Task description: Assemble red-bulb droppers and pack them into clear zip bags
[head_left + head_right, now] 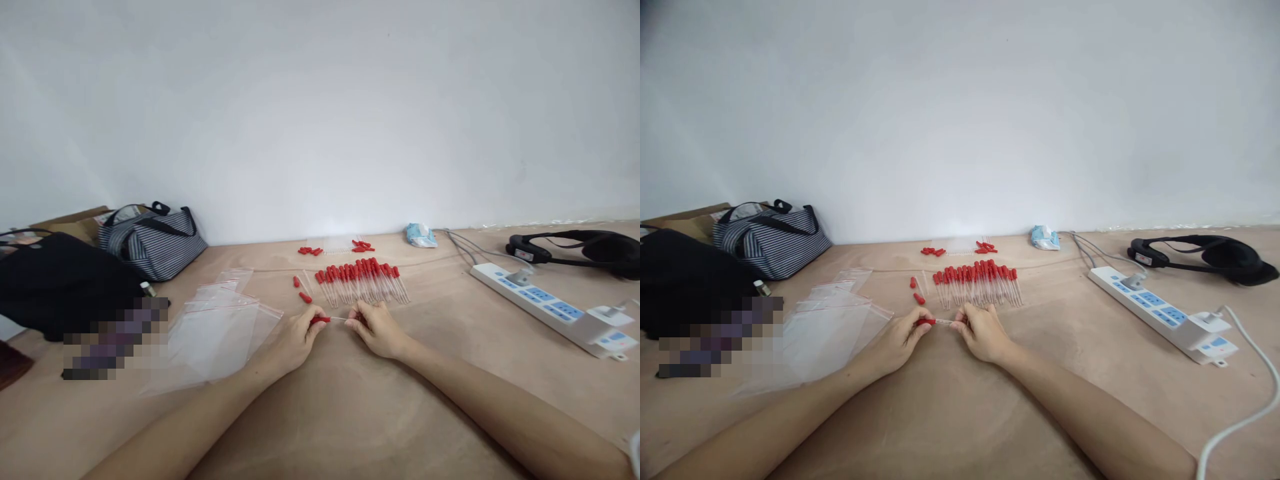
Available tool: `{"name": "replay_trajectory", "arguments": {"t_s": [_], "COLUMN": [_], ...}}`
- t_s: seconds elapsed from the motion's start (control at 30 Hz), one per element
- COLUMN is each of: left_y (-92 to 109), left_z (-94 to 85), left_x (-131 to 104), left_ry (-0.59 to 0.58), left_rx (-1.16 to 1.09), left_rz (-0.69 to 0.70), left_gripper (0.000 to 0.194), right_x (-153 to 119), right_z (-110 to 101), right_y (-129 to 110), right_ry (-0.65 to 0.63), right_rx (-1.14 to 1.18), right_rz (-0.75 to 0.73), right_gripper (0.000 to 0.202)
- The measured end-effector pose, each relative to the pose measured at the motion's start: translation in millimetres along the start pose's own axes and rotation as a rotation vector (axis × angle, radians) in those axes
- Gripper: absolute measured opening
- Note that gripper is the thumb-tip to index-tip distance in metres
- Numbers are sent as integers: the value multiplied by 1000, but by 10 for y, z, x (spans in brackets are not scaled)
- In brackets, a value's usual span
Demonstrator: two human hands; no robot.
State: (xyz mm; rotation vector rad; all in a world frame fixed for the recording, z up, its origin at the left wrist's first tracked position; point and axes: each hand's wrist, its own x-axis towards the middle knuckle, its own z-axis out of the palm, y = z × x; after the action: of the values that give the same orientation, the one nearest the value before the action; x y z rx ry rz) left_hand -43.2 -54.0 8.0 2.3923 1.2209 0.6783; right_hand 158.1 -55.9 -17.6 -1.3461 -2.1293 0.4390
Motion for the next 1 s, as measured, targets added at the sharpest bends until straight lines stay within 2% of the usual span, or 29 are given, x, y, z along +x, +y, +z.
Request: {"name": "replay_trajectory", "arguments": {"t_s": [0.43, 0.57, 0.73, 0.87, 1.0], "left_y": [-102, -53, -34, -28, 6], "left_z": [58, 39, 38, 37, 19], "left_x": [-6, -25, -28, -25, -31], "left_ry": [5, 9, 36, 17, -11], "left_rx": [-18, 9, 81, 81, 72], "left_rz": [66, 118, 156, 192, 208], "left_gripper": [20, 19, 19, 18, 19], "right_x": [10, 18, 5, -8, -18], "right_z": [58, 21, 16, 47, 64], "right_y": [7, 17, -29, -47, -65], "right_ry": [-12, -2, 93, 77, 13], "right_rx": [48, -100, -292, -289, -204], "right_rz": [2, -99, -275, -288, -237], "right_gripper": [17, 16, 21, 24, 23]}}
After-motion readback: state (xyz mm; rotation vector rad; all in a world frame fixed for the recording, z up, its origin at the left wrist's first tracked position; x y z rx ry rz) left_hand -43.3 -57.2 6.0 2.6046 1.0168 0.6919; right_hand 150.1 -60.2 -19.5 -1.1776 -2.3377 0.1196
